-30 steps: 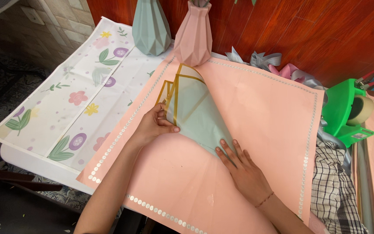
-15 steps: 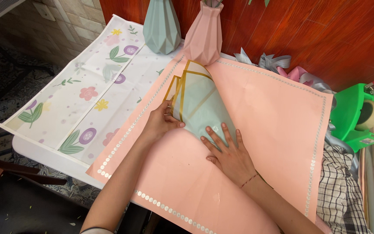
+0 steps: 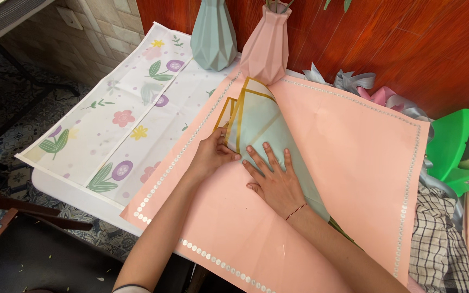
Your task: The person wraps flowers by placing them on decorative paper, folding the paper around the stems, and securing it with tape.
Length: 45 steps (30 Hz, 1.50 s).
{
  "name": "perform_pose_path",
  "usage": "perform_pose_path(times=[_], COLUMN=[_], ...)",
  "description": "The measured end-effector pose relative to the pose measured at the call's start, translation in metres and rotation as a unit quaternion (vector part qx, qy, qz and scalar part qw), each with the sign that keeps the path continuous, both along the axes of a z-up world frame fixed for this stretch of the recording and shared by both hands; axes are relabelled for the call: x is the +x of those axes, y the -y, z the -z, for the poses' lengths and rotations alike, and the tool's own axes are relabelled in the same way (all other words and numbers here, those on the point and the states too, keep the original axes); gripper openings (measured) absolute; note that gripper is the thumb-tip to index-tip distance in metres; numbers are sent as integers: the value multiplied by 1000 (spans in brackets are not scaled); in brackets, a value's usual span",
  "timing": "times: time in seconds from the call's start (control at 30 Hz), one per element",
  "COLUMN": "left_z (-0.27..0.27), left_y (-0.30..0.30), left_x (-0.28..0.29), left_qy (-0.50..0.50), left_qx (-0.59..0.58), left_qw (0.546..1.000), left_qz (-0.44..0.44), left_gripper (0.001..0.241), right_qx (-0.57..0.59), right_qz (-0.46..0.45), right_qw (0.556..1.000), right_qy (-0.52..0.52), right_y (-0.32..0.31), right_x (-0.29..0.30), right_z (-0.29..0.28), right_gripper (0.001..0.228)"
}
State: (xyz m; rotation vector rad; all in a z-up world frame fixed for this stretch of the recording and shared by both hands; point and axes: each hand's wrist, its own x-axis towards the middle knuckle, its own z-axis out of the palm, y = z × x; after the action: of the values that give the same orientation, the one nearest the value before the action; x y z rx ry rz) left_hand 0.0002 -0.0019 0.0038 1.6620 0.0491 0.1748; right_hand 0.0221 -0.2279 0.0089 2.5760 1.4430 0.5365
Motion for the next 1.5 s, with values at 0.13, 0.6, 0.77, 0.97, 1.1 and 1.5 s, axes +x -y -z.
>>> perform_pose_path(times=[0.13, 0.6, 0.77, 0.97, 1.1, 1.5], left_z=[-2, 8, 3, -18, -27, -35], left_y=[0, -3, -1, 12, 16, 20], left_x=[0, 3, 1, -7, -7, -9], left_qy=[2, -5, -28, -82, -113, -122], left_qx=[33, 134, 123, 143, 150, 144], left_qw=[999, 990, 990, 982, 977, 977], left_qz=[-9, -45, -64, -91, -104, -103], left_gripper=[69, 66, 69, 62, 58, 57], right_qx=[5, 203, 377, 427, 414, 504], right_qz=[1, 26, 207, 488, 519, 552], right_qw=[1000, 974, 901, 761, 748, 608], right_qy=[-8, -96, -62, 31, -1, -267], right_y=[-9, 69, 235, 434, 445, 434], right_x=[1, 57, 169, 256, 242, 220], right_z=[-2, -38, -23, 14, -15, -17], right_gripper=[55, 45, 25, 18, 25, 40])
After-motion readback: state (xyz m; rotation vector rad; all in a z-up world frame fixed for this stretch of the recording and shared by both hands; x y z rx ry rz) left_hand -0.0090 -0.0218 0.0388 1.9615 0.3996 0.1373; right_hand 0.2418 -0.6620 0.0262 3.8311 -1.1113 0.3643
